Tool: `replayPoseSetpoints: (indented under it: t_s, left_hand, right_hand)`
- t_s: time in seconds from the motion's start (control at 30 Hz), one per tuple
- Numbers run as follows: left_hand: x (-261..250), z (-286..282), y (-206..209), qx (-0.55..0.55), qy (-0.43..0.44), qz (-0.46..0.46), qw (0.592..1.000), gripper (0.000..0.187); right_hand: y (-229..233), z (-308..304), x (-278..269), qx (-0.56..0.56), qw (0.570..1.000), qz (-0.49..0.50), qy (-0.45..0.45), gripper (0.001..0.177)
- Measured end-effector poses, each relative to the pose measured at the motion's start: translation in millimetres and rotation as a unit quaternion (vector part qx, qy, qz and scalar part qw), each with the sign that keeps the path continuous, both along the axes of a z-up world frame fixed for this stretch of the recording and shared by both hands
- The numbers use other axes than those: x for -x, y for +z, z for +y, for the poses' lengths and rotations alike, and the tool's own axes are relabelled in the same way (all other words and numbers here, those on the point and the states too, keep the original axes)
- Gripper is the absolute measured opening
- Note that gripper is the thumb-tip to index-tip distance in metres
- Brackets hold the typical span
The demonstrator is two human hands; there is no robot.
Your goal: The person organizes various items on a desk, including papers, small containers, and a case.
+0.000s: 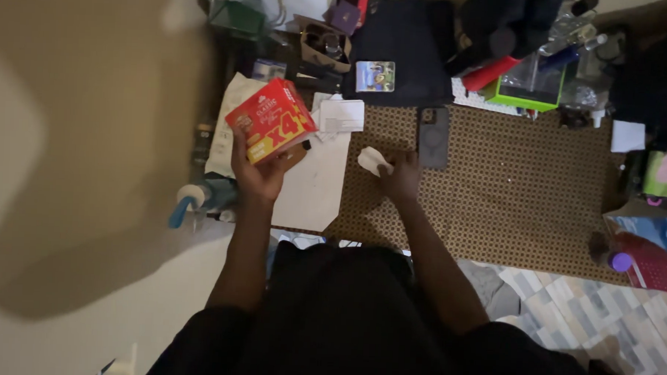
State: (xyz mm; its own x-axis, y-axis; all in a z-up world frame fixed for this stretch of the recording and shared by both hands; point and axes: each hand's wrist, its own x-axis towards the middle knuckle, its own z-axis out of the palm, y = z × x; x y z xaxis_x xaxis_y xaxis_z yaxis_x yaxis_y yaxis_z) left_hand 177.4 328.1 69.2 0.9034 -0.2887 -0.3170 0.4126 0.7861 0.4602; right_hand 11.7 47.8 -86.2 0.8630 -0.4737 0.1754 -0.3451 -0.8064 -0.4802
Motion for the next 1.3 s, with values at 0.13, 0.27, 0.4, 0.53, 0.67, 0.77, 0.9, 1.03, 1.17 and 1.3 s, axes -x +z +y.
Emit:
replayPoseSetpoints:
  t_s: [0.13, 0.27, 0.4, 0.53, 0.67, 0.77, 0.9, 1.03, 1.17, 1.3]
  left_hand:
    - [12.0, 7.4, -3.5, 0.010, 0.006, 0.034, 0.999, 0.047]
    - [27.5, 17.7, -21.1, -0.005, 0.000, 0.052, 0.999, 0.044]
    - [37.3, 30.3, -46.6, -0.008, 0.005, 0.048, 0.999, 0.040]
    - [40.7, 37.5, -53.0, 0.005, 0.016, 0.066, 0.998, 0.037]
    - [40.6, 39.3, -58.1, 0.018, 0.020, 0.066, 0.997, 0.036]
    - [46.9, 42.7, -69.4, 0.019, 0.021, 0.080, 0.996, 0.034]
    - [46.5, 41.5, -62.9, 0.006, 0.020, 0.096, 0.995, 0.034]
    - [46.2, 47.8, -73.4, -0.002, 0.029, 0.111, 0.993, 0.036]
    - [49.3, 48.9, -76.8, 0.011, 0.031, 0.097, 0.995, 0.034]
    - [42.7, 47.6, -90.9, 0.017, 0.020, 0.049, 0.998, 0.027]
  right_hand:
    - [-3.0, -17.8, -26.3, -0.066, 0.991, 0.110, 0.044, 0.031]
    - [-1.8, -29.4, -77.7, -0.304, 0.937, 0.100, 0.141, 0.031]
    - [-10.8, -34.2, -145.4, -0.332, 0.921, 0.038, 0.201, 0.026]
    - [0.3, -13.3, -155.9, -0.127, 0.974, -0.010, 0.185, 0.038]
    - [-20.0, 2.4, -152.4, -0.018, 0.996, -0.047, 0.077, 0.054]
    - [-36.6, 12.7, -145.3, -0.053, 0.998, -0.027, 0.006, 0.059]
    - [-17.0, 22.3, -150.9, -0.118, 0.992, -0.030, -0.013, 0.058]
    - [-34.2, 16.5, -164.5, -0.148, 0.989, -0.004, -0.002, 0.057]
    - [-47.8, 19.6, -166.6, -0.100, 0.994, 0.001, 0.050, 0.063]
    - [-1.1, 38.9, -173.6, -0.045, 0.996, -0.002, 0.078, 0.065]
